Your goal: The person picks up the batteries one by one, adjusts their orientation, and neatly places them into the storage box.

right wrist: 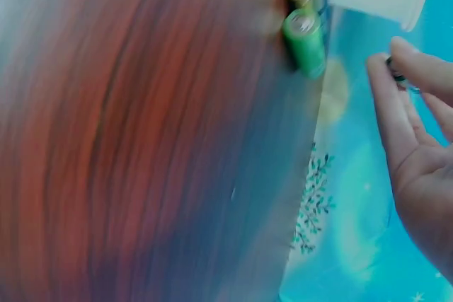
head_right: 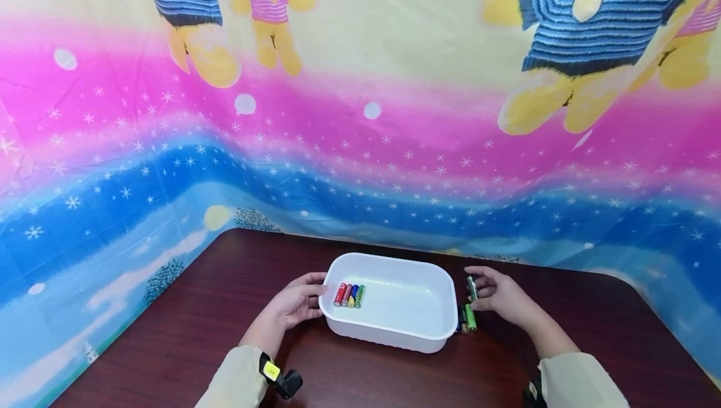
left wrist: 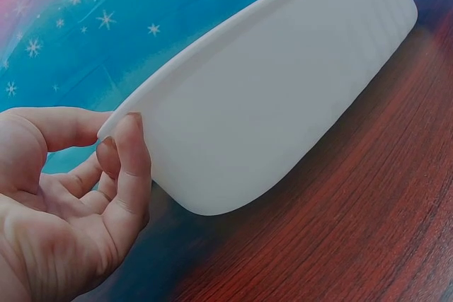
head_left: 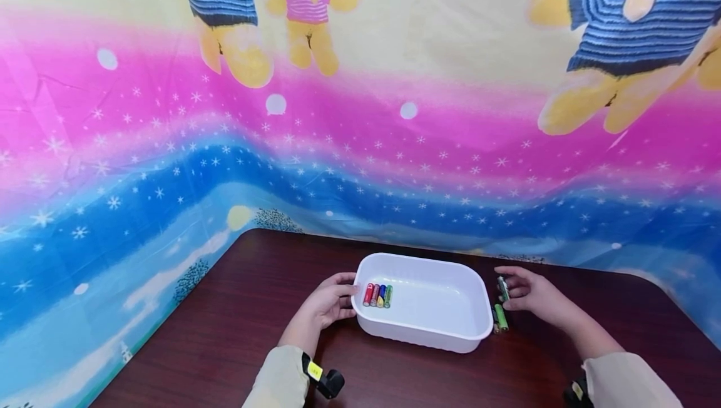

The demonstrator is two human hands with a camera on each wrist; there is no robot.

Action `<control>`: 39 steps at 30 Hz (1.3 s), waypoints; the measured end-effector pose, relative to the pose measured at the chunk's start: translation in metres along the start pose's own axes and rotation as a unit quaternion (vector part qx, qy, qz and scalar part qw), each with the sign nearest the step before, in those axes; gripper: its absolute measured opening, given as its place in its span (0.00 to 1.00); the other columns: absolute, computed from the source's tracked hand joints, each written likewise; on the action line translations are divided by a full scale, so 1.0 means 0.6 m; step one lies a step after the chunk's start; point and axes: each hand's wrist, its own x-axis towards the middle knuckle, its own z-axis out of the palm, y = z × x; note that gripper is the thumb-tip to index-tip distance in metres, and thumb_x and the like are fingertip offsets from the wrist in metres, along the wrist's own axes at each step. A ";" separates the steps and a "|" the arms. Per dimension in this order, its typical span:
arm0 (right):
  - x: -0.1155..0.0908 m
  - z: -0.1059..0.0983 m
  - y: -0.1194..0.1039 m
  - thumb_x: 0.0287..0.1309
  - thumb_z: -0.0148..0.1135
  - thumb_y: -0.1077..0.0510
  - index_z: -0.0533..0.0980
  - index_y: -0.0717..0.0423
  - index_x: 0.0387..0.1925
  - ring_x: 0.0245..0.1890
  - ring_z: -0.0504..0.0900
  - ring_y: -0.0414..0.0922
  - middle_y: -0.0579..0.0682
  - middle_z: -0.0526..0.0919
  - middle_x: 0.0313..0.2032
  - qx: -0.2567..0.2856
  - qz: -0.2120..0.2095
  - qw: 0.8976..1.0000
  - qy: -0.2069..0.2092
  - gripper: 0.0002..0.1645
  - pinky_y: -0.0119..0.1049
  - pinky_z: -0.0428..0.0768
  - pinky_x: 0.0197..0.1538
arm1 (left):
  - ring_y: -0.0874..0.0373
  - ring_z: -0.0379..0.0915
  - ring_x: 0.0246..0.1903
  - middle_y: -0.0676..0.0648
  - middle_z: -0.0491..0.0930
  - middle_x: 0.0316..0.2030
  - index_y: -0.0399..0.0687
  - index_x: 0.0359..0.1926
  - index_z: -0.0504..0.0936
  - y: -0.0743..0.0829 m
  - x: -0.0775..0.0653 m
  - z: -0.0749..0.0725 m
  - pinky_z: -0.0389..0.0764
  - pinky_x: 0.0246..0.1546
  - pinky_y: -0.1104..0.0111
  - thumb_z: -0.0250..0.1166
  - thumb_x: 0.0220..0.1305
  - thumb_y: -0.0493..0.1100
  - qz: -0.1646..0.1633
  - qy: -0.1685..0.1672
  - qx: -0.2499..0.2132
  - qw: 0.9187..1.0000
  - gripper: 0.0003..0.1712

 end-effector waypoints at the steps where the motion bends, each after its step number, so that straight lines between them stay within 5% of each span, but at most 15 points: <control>1: 0.002 0.000 -0.002 0.45 0.69 0.67 0.60 0.71 0.62 0.41 0.79 0.52 0.68 0.73 0.46 0.026 0.000 1.000 0.002 0.42 0.40 0.81 0.39 | 0.59 0.73 0.25 0.34 0.75 0.45 0.37 0.60 0.63 0.000 0.000 0.000 0.78 0.22 0.71 0.58 0.61 0.35 0.001 0.000 0.000 1.000 0.26; 5: 0.007 0.001 -0.016 0.49 0.68 0.62 0.57 0.68 0.65 0.45 0.78 0.45 0.70 0.72 0.51 0.091 0.004 0.996 0.000 0.44 0.40 0.79 0.44 | 0.59 0.73 0.24 0.34 0.75 0.45 0.38 0.60 0.63 0.000 0.001 0.000 0.78 0.22 0.71 0.58 0.61 0.35 0.000 0.001 0.001 1.000 0.26; 10: 0.016 0.003 -0.041 0.51 0.66 0.63 0.53 0.67 0.67 0.50 0.75 0.50 0.72 0.68 0.55 0.114 0.006 0.993 -0.006 0.46 0.45 0.77 0.48 | 0.59 0.73 0.24 0.33 0.75 0.45 0.38 0.60 0.63 -0.001 0.001 0.000 0.78 0.21 0.71 0.58 0.61 0.35 -0.002 0.002 0.001 1.000 0.26; 27: 0.085 0.028 -0.125 0.51 0.64 0.67 0.58 0.59 0.67 0.55 0.72 0.59 0.64 0.71 0.56 0.089 0.031 0.996 -0.010 0.42 0.50 0.75 0.51 | 0.58 0.73 0.27 0.34 0.74 0.47 0.38 0.60 0.64 -0.002 0.002 0.000 0.79 0.23 0.70 0.58 0.61 0.35 0.000 0.007 0.001 1.000 0.26; 39: 0.139 0.055 -0.133 0.50 0.60 0.74 0.56 0.65 0.66 0.50 0.77 0.53 0.68 0.68 0.55 0.149 -0.014 0.984 -0.093 0.41 0.43 0.77 0.49 | 0.57 0.74 0.28 0.34 0.73 0.49 0.39 0.60 0.63 -0.002 0.000 0.000 0.79 0.24 0.69 0.59 0.62 0.36 0.004 0.001 0.002 1.000 0.27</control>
